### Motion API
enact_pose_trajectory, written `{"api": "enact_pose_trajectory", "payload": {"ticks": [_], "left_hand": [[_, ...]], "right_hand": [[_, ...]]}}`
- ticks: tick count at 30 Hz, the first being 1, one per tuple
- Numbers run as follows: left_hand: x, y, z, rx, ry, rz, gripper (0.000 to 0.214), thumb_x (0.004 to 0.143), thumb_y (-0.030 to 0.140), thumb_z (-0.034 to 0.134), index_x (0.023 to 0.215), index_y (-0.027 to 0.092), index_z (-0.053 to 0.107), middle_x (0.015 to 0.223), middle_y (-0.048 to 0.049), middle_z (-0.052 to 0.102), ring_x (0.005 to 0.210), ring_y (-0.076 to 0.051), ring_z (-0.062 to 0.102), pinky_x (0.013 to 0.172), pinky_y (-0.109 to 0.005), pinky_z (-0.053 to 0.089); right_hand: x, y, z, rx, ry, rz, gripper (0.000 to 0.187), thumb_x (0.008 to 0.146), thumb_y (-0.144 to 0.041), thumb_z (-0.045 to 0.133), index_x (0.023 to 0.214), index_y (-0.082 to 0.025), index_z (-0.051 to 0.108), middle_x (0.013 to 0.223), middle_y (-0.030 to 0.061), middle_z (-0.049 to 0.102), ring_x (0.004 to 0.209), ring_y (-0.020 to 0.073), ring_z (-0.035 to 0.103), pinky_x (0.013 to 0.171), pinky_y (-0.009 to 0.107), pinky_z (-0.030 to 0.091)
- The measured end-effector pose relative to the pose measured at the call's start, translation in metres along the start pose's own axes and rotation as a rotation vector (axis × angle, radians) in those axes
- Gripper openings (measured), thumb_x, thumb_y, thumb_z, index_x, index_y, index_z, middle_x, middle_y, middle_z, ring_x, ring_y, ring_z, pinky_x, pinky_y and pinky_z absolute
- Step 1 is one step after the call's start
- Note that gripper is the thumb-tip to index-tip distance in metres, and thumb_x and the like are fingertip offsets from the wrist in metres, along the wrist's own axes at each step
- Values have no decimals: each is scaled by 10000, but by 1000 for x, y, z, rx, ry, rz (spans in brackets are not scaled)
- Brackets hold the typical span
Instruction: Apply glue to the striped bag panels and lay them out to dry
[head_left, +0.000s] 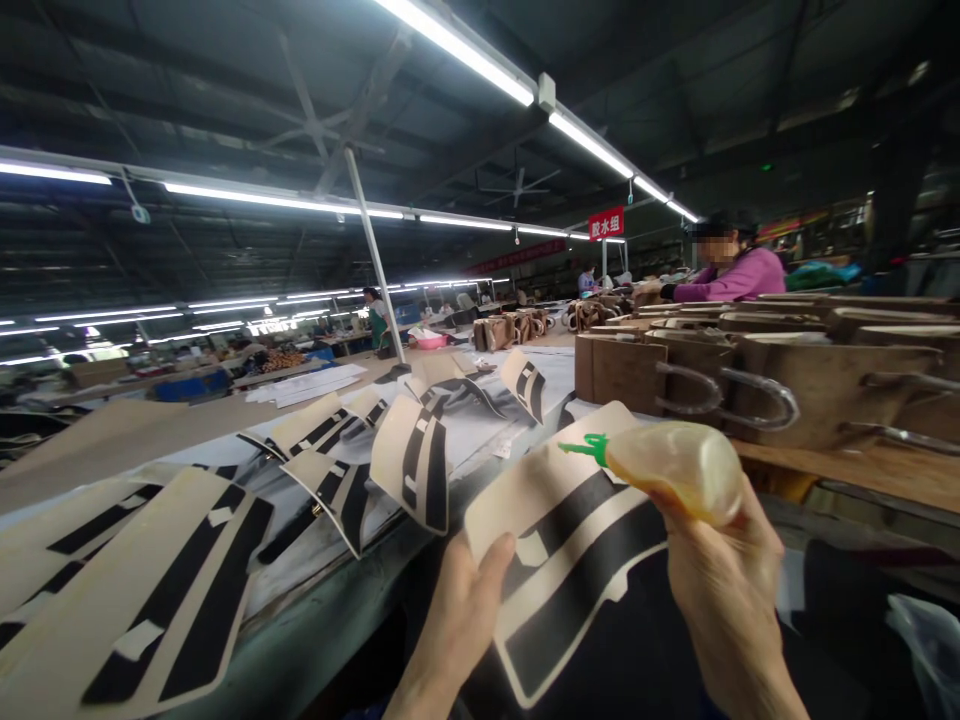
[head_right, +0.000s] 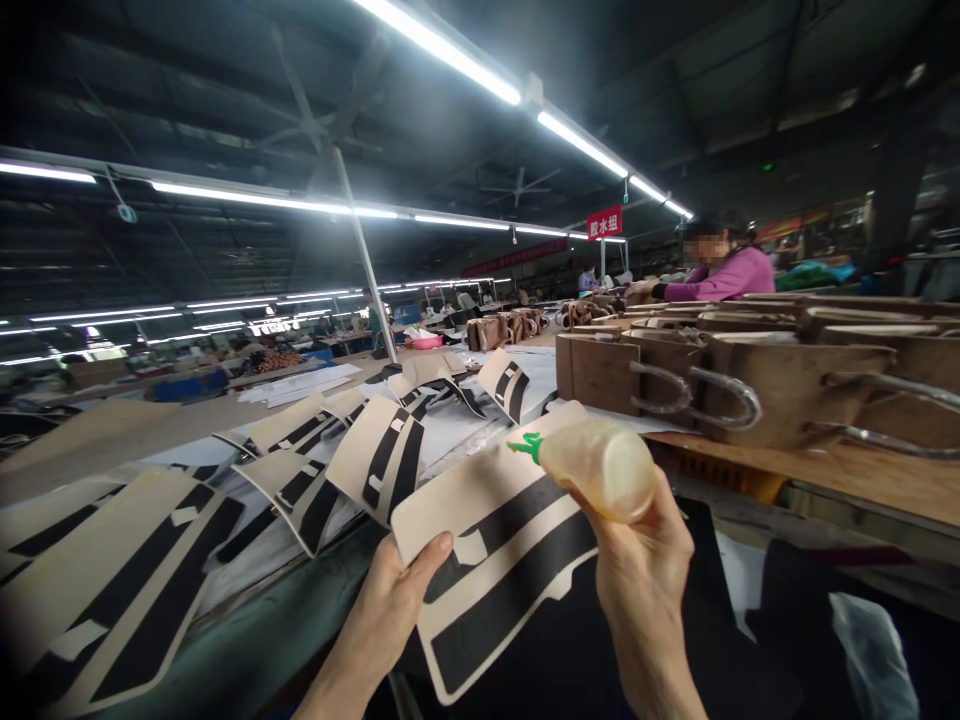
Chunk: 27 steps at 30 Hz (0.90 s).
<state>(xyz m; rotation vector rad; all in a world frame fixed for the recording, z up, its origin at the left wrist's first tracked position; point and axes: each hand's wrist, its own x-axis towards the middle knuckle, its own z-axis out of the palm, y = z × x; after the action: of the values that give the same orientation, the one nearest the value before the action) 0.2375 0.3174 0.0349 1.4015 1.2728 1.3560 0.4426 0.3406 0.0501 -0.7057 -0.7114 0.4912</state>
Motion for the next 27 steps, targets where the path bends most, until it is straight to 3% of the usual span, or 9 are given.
{"api": "enact_pose_trajectory", "payload": {"ticks": [2, 6, 10, 14, 16, 19, 21, 27], "left_hand": [[0, -7, -7, 50, 22, -4, 394, 903, 355, 653, 1190, 95, 722, 1229, -175, 750, 1237, -345, 643, 1116, -423, 432], [0, -18, -9, -143, 157, -141, 474, 820, 355, 736, 1209, 87, 685, 1189, -188, 761, 1169, -364, 679, 1046, -447, 486], [-2, -14, -4, -266, 219, -150, 562, 779, 356, 782, 1259, 98, 643, 1214, -171, 757, 1199, -339, 669, 1065, -425, 471], [-6, -6, -3, -323, 210, -107, 593, 751, 380, 831, 1255, 119, 658, 1194, -145, 771, 1175, -334, 687, 1059, -408, 478], [-9, -6, -4, -329, 231, -102, 575, 741, 396, 849, 1226, 137, 682, 1191, -136, 774, 1173, -333, 691, 1062, -400, 483], [-15, -7, -7, -333, 264, -97, 545, 741, 427, 858, 1183, 141, 715, 1117, -132, 796, 1122, -326, 718, 1063, -403, 492], [-18, -8, -8, -333, 249, -88, 573, 752, 449, 851, 1213, 138, 712, 1099, -136, 799, 1098, -324, 727, 1053, -414, 503], [-19, -7, -10, -306, 269, -104, 669, 744, 481, 849, 1300, 146, 686, 1086, -132, 801, 1087, -325, 732, 1070, -438, 495]], "right_hand": [[4, -1, -1, 93, 39, 28, 510, 544, -360, 942, 998, -244, 743, 948, -26, 731, 849, 184, 647, 916, 335, 529], [1, 1, -2, 172, -7, 47, 536, 584, -399, 935, 1057, -235, 742, 956, -9, 735, 843, 185, 657, 889, 348, 556], [-13, 3, 2, 192, -202, 58, 471, 545, -300, 961, 969, -245, 764, 865, -17, 716, 732, 155, 631, 693, 246, 560], [-23, 6, 7, 170, -377, 82, 425, 587, -292, 943, 973, -238, 775, 822, 1, 680, 691, 159, 607, 615, 245, 535], [-21, 10, 8, 147, -310, 33, 419, 580, -306, 942, 957, -234, 772, 833, 6, 688, 708, 161, 615, 632, 247, 535], [-11, 16, 8, 44, -109, -112, 457, 519, -313, 957, 915, -208, 756, 834, 21, 710, 732, 179, 630, 669, 279, 549], [-8, 17, 7, -14, -57, -151, 470, 511, -329, 960, 909, -198, 748, 839, 32, 717, 747, 195, 639, 685, 307, 557], [-16, 14, 9, 75, -271, -39, 432, 566, -371, 958, 916, -219, 753, 795, 11, 694, 660, 159, 614, 605, 261, 516]]}}
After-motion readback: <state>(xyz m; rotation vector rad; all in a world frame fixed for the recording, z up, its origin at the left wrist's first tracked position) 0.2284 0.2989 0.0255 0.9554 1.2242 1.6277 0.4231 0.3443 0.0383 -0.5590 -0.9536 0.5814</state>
